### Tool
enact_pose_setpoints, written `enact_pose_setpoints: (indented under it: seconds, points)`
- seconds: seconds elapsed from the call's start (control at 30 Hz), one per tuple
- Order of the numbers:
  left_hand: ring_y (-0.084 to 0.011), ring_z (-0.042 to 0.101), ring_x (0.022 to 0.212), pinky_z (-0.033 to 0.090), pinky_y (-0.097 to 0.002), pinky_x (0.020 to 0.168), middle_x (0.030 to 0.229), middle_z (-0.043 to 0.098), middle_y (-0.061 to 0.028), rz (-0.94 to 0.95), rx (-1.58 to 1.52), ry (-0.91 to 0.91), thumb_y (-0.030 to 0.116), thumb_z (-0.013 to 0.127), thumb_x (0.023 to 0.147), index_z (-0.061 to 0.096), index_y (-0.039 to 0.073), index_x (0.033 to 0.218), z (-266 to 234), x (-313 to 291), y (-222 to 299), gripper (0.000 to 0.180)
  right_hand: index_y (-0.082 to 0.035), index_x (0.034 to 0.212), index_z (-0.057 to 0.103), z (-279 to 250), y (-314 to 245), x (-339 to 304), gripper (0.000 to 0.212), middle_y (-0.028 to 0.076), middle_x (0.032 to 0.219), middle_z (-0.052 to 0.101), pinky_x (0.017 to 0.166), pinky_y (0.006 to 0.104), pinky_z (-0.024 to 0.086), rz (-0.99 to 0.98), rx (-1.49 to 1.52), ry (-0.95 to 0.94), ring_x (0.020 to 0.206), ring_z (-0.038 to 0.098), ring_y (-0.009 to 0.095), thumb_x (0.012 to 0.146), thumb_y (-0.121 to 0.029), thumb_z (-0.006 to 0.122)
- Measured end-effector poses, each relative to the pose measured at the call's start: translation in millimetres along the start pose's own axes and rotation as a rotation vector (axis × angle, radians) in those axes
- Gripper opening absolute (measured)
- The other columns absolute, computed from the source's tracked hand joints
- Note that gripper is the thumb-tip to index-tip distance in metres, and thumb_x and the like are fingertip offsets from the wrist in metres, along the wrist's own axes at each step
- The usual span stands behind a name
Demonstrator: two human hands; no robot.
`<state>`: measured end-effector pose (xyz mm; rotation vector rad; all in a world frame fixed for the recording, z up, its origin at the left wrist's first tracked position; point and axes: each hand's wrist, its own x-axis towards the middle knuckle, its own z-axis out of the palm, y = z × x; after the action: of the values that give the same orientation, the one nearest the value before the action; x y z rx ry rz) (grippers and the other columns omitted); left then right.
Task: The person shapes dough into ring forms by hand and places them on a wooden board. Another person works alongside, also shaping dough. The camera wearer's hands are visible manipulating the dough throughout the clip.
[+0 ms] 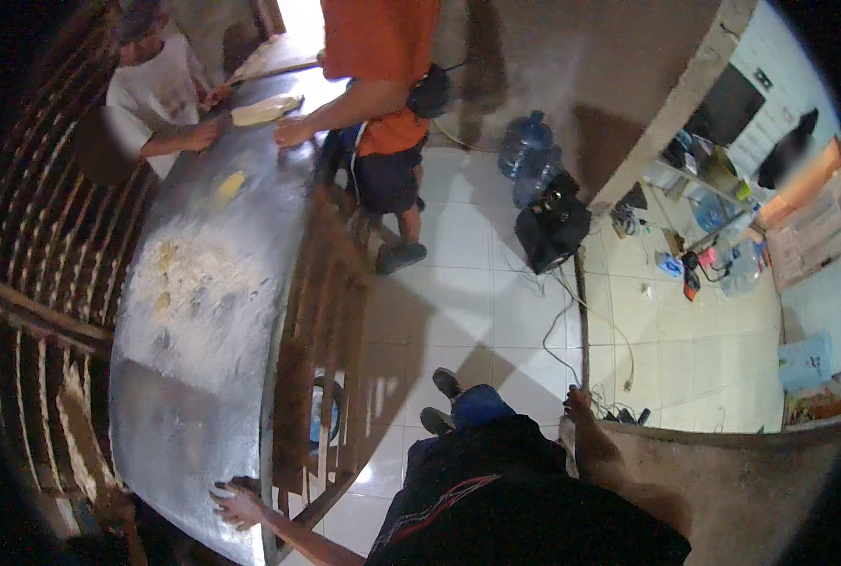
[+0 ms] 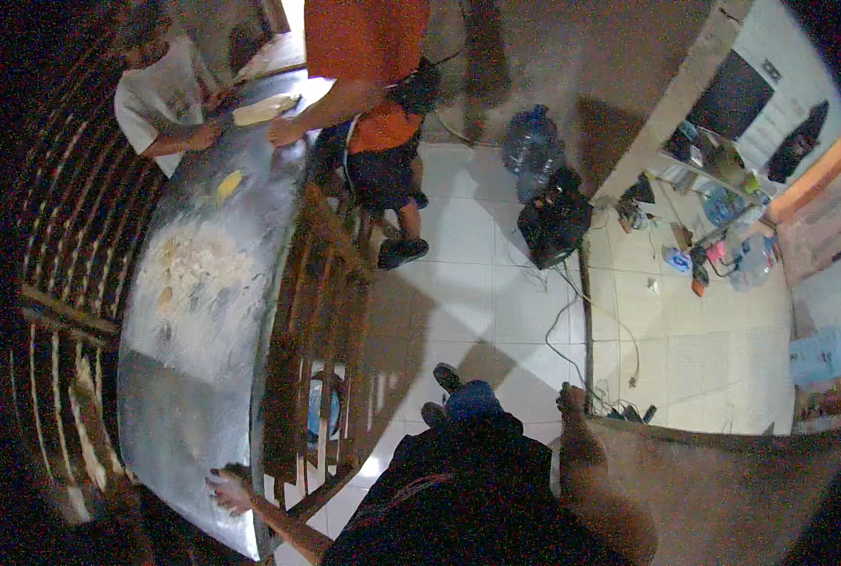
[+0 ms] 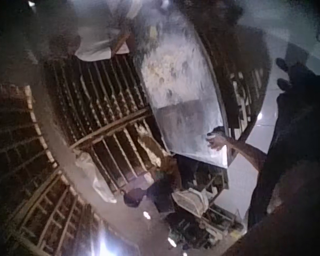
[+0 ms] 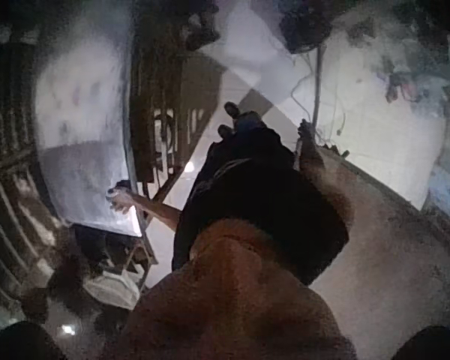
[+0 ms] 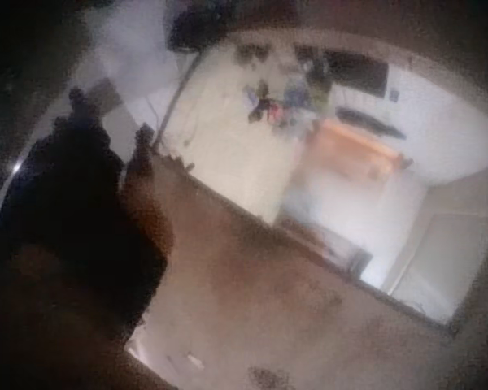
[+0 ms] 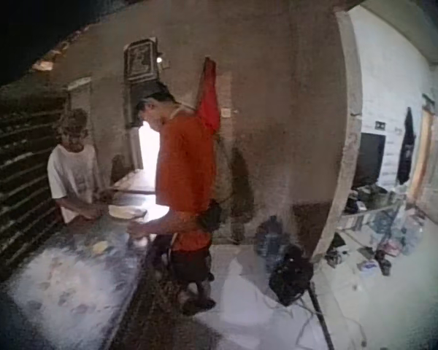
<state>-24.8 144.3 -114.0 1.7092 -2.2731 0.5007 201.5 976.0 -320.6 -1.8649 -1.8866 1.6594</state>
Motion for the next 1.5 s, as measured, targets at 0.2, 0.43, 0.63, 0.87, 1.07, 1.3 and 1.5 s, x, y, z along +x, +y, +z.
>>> enact_pose_setpoints:
  seconds: [0.2, 0.43, 0.63, 0.87, 1.07, 1.3, 1.5]
  points:
    - [-0.0363, 0.041, 0.127, 0.034, -0.0526, 0.100, 0.144, 0.039, -0.0163, -0.127, -0.253, 0.066, 0.060, 0.039, 0.091, 0.045, 0.024, 0.138, -46.3, -20.8, 12.2, 0.060, -0.013, 0.065, 0.047, 46.6, -41.4, 61.3, 0.035, 0.006, 0.053, 0.045, 0.033, 0.0363, 0.029, 0.007, -0.144, -0.099, 0.037, 0.042, 0.021, 0.087, -0.038, 0.058]
    - [-0.0379, 0.042, 0.123, 0.033, -0.0508, 0.100, 0.132, 0.046, -0.0209, -0.168, -0.373, 0.170, 0.038, 0.052, 0.089, 0.052, 0.013, 0.127, -117.2, -45.7, 31.4, 0.046, 0.000, 0.103, 0.056, 374.5, -360.0, -30.3, 0.031, 0.019, 0.099, 0.062, 0.081, 0.0415, 0.048, -0.935, -0.168, -0.557, 0.091, 0.060, 0.036, 0.084, -0.024, 0.060]
    - [-0.0333, 0.044, 0.122, 0.030, -0.0473, 0.104, 0.124, 0.053, -0.0160, -0.254, -0.438, 0.097, 0.029, 0.057, 0.084, 0.061, 0.008, 0.109, -132.8, -46.2, 36.3, 0.033, 0.000, 0.122, 0.052, 533.8, -547.6, -257.3, 0.046, 0.023, 0.118, 0.057, 0.096, 0.0437, 0.040, -1.748, -0.170, -0.344, 0.111, 0.052, 0.038, 0.090, -0.033, 0.058]
    - [-0.0321, 0.044, 0.120, 0.029, -0.0456, 0.104, 0.124, 0.053, -0.0151, -0.267, -0.457, 0.155, 0.026, 0.057, 0.084, 0.063, 0.007, 0.106, -134.9, -45.6, 38.5, 0.030, -0.001, 0.133, 0.047, 590.4, -562.2, -295.4, 0.063, 0.020, 0.132, 0.050, 0.110, 0.0476, 0.025, -1.660, -0.513, -0.172, 0.127, 0.042, 0.036, 0.092, -0.049, 0.047]
    - [-0.0323, 0.048, 0.114, 0.032, -0.0457, 0.101, 0.116, 0.057, -0.0144, -0.268, -0.458, 0.185, 0.026, 0.061, 0.080, 0.064, 0.007, 0.098, -139.3, -42.7, 40.8, 0.027, -0.006, 0.132, 0.049, 594.5, -556.6, -288.1, 0.062, 0.019, 0.137, 0.046, 0.110, 0.0510, 0.021, -1.701, -0.491, -0.158, 0.131, 0.037, 0.036, 0.089, -0.051, 0.051]
    - [-0.0306, 0.047, 0.117, 0.029, -0.0454, 0.105, 0.119, 0.056, -0.0144, -0.276, -0.485, 0.177, 0.025, 0.061, 0.079, 0.063, 0.005, 0.101, -138.1, -45.3, 40.1, 0.030, -0.007, 0.124, 0.054, 584.7, -558.8, -302.2, 0.059, 0.017, 0.135, 0.048, 0.109, 0.0551, 0.020, -1.679, -0.559, -0.184, 0.132, 0.036, 0.035, 0.084, -0.051, 0.057]
    - [-0.0295, 0.046, 0.120, 0.028, -0.0447, 0.105, 0.119, 0.055, -0.0133, -0.276, -0.475, 0.162, 0.028, 0.061, 0.079, 0.064, 0.005, 0.101, -130.3, -44.1, 36.9, 0.031, -0.009, 0.120, 0.054, 575.8, -557.6, -308.1, 0.052, 0.015, 0.135, 0.047, 0.109, 0.0511, 0.021, -1.744, -0.593, -0.126, 0.129, 0.037, 0.034, 0.086, -0.048, 0.056]
